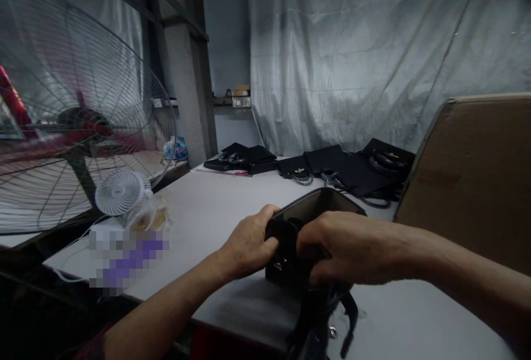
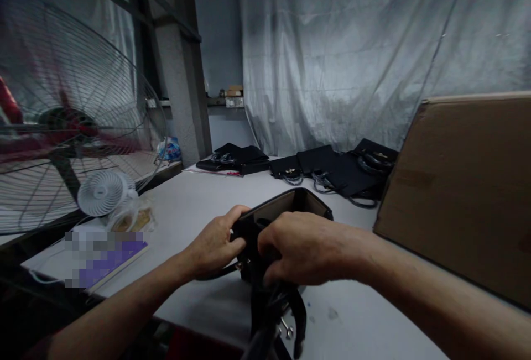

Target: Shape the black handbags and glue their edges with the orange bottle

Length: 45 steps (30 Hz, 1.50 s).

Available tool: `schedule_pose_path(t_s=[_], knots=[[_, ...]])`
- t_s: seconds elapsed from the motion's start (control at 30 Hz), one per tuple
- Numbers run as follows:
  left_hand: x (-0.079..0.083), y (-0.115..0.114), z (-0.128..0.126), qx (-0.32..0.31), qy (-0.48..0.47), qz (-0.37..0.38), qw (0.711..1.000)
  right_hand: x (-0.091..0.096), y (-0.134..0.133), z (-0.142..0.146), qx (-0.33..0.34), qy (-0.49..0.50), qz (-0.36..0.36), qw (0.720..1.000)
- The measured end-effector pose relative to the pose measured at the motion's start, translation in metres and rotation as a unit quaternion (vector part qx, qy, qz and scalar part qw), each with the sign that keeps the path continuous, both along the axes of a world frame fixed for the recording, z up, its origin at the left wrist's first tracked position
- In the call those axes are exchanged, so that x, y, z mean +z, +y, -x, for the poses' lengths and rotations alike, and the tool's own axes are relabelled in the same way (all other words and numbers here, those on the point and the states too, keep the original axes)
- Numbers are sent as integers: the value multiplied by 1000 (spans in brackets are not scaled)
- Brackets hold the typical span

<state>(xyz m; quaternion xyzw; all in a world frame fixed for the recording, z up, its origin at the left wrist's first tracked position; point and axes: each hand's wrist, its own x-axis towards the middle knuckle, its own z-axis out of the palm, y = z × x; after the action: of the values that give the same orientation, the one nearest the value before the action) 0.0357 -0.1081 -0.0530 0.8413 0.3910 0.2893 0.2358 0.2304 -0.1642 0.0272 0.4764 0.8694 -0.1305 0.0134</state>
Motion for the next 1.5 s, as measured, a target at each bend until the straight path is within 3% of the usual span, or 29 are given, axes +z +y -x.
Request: schedule_pose_path(t_s=[0.23,0.37,0.47,0.67,0.83,1.0,1.2,1.37,1.5], knots=[[3,-6,3,-6,-3,22,1000,-3,0,-10,-14,-115,34,993],[6,-10,3,-26,1,34,999,-4,0,-8,-46,-124,-14,991],[5,-11,1,-25,9,32,999,-5,-1,-1,-24,-126,-19,992],[3,-11,-2,-16,21,8,1000,-5,1,7,6,-232,-23,972],[3,-11,2,-21,23,-2,999,-5,9,-10,-83,-282,-117,949],[1,-10,1,-12,18,-3,1000,-5,8,-18,-126,-269,-157,942],[2,-9,-1,-9,16,6,1000,-3,2,0,-98,-153,-140,973],[2,-9,-1,-7,15,3,1000,-7,6,4,-157,-102,-195,963],[3,-9,-1,6,22,0,1000,-16,15,0,-88,-154,-183,967]])
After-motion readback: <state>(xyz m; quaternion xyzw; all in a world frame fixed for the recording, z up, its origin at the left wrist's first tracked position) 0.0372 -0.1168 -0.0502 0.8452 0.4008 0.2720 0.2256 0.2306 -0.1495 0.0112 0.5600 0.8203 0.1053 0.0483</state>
